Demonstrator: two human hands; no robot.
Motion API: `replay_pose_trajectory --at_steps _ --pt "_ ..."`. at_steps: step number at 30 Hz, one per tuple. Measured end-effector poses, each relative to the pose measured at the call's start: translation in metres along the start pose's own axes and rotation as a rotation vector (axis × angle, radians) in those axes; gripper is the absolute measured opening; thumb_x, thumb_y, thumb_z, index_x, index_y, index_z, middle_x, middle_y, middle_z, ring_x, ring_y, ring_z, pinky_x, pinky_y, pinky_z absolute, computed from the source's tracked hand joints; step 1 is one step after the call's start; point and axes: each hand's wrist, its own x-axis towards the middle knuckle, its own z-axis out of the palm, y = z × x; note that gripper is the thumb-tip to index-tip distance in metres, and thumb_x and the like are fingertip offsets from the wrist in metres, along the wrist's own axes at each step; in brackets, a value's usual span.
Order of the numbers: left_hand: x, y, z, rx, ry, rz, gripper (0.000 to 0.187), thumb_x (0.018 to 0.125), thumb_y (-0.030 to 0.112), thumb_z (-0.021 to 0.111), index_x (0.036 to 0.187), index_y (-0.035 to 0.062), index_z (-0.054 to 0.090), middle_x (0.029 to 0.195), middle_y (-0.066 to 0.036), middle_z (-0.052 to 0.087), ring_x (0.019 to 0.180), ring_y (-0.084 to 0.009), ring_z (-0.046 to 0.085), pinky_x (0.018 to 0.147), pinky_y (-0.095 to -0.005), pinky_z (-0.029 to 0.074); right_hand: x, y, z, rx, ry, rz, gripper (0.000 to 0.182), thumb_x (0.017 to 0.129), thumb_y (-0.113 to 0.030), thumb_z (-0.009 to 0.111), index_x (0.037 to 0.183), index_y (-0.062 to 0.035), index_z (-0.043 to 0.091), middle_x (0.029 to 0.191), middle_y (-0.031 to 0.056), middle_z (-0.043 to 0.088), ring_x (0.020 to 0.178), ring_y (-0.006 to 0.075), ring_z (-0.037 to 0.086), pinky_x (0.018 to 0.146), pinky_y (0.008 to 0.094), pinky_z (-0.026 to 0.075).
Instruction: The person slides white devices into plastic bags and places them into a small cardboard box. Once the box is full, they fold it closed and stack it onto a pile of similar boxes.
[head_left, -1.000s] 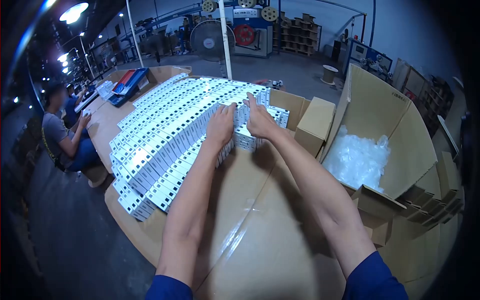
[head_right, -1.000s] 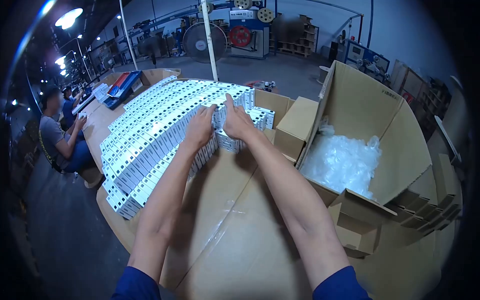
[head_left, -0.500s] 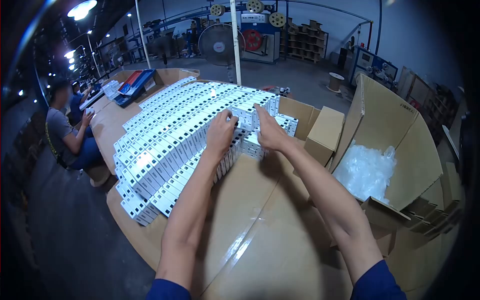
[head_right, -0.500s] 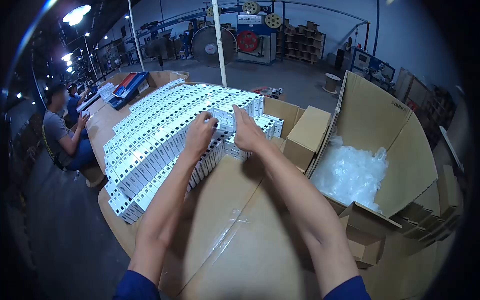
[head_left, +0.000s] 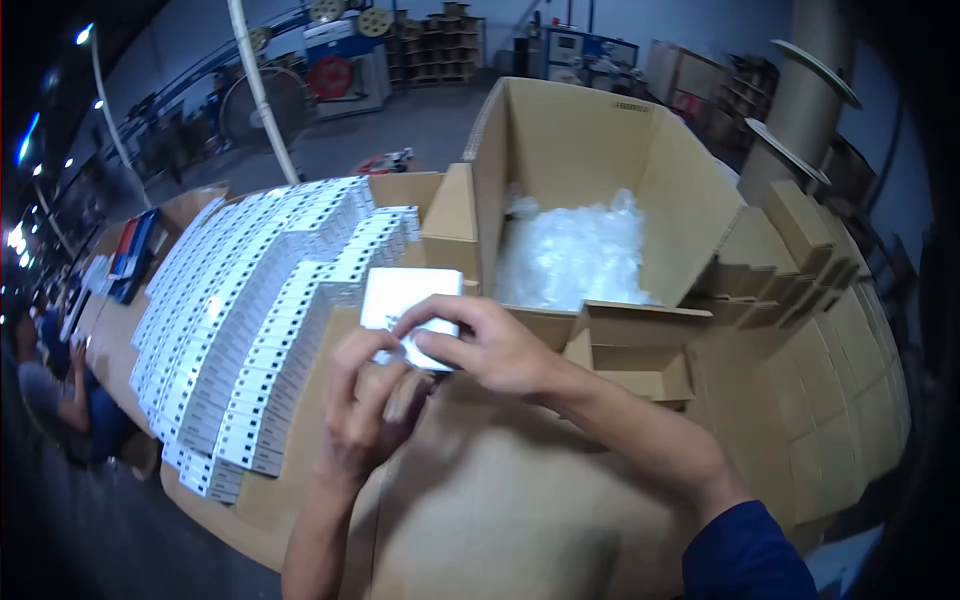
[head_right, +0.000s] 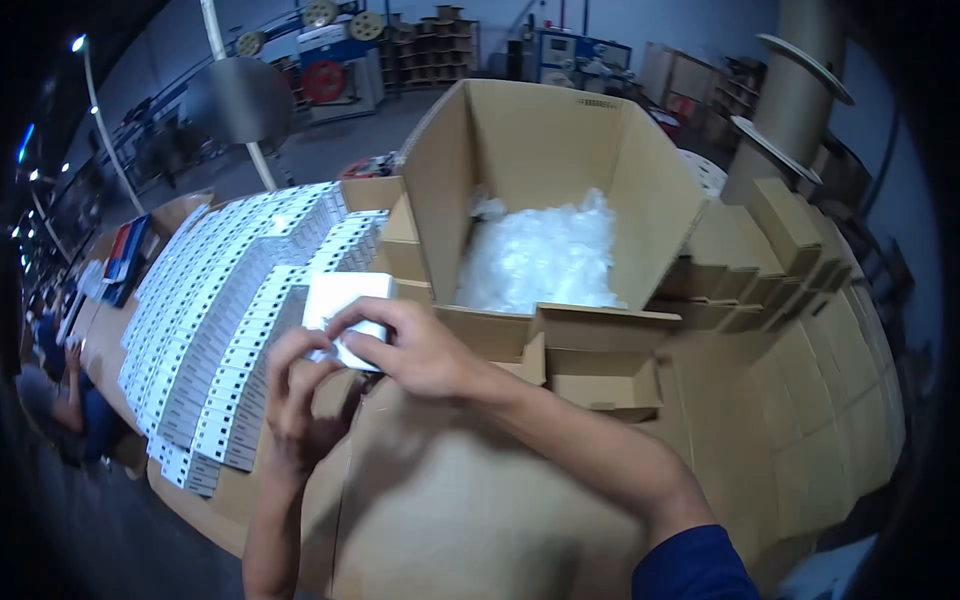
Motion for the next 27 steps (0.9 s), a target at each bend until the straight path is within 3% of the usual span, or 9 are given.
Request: replay_pose_trajectory --at_steps 2,5,8,11,13,17,21,23,27 --pt "0.010 0.024 0.018 -0.201 -0.053 -0.006 0.039 0.073 -0.002 0.079 0.108 0.0041 0.062 0.117 -0.018 0.062 0.110 -0.0351 0.064 0.095 -0.0451 0.054 -0.044 -0.021 -0.029 0.268 0.070 0.249 0.017 0.104 -0.006 0.056 0.113 -0.0004 0.070 0.109 0.0071 0.067 0.097 0.0139 0.066 0.080 0.0297 0.061" --pt "0.047 0.036 0.059 -0.286 -0.133 -0.058 0.027 0.080 -0.006 0.071 0.105 0.0003 0.064 0.105 -0.017 0.065 0.098 -0.0352 0.067 0.086 -0.0425 0.056 -0.080 -0.038 -0.084 0.053 0.287 0.265 0.024 0.104 0.001 0.048 0.108 -0.0007 0.071 0.106 0.0076 0.067 0.096 0.0123 0.067 0.074 0.0271 0.060" --pt "0.089 0.018 0.119 -0.328 -0.388 -0.156 0.024 0.084 -0.008 0.068 0.107 -0.0016 0.065 0.103 -0.018 0.067 0.095 -0.0379 0.068 0.082 -0.0445 0.055 -0.084 -0.042 -0.142 -0.854 0.357 0.314 0.028 0.098 -0.004 0.055 0.119 -0.0075 0.073 0.104 0.0158 0.067 0.093 0.0214 0.069 0.087 0.0350 0.057" --pt "0.110 -0.016 0.204 -0.113 -0.505 -0.064 0.022 0.084 0.000 0.073 0.106 -0.0001 0.069 0.101 -0.019 0.070 0.097 -0.0386 0.070 0.086 -0.0462 0.056 -0.079 -0.004 -0.179 -0.888 0.364 0.257 0.033 0.093 -0.009 0.062 0.124 -0.0148 0.073 0.107 0.0199 0.067 0.098 0.0290 0.068 0.096 0.0386 0.053" --pt "0.118 -0.031 0.244 0.061 -0.619 -0.049 0.021 0.082 0.004 0.075 0.103 0.0015 0.071 0.101 -0.019 0.072 0.098 -0.0384 0.070 0.088 -0.0462 0.057 -0.074 0.008 -0.191 -0.876 0.374 0.230 0.032 0.092 -0.011 0.061 0.120 -0.0105 0.074 0.105 0.0214 0.070 0.108 0.0339 0.065 0.109 0.0438 0.044" --pt "0.124 -0.063 0.282 0.227 -1.071 -0.154 0.023 0.080 0.008 0.077 0.102 0.0030 0.073 0.098 -0.022 0.074 0.097 -0.0418 0.071 0.087 -0.0474 0.058 -0.070 0.028 -0.212 -0.848 0.360 0.265 0.036 0.088 -0.016 0.063 0.122 -0.0099 0.074 0.107 0.0233 0.074 0.126 0.0387 0.057 0.125 0.0469 0.030" --pt "0.133 -0.053 0.259 -0.069 -0.764 -0.270 0.014 0.089 0.001 0.063 0.101 -0.0039 0.068 0.102 -0.031 0.070 0.102 -0.0463 0.069 0.085 -0.0521 0.057 -0.068 0.030 -0.221 -0.749 0.331 0.300 0.042 0.084 -0.024 0.073 0.123 -0.0088 0.074 0.110 0.0244 0.072 0.117 0.0376 0.063 0.116 0.0447 0.040" --pt "0.147 -0.034 0.230 -0.239 -0.644 -0.286 0.018 0.093 0.006 0.066 0.109 -0.0029 0.065 0.101 -0.027 0.071 0.100 -0.0430 0.070 0.089 -0.0480 0.056 -0.072 0.036 -0.223 -0.713 0.368 0.202 0.057 0.079 -0.037 0.083 0.127 -0.0077 0.072 0.111 0.0231 0.071 0.110 0.0349 0.068 0.105 0.0430 0.049" --pt "0.158 0.003 0.178 -0.558 -0.442 -0.295 0.020 0.100 0.008 0.066 0.115 -0.0031 0.060 0.102 -0.017 0.073 0.100 -0.0279 0.073 0.093 -0.0394 0.056 -0.073 0.018 -0.208 -0.610 0.370 0.125 0.070 0.075 -0.049 0.088 0.126 -0.0035 0.072 0.112 0.0237 0.071 0.109 0.0331 0.068 0.100 0.0417 0.051"
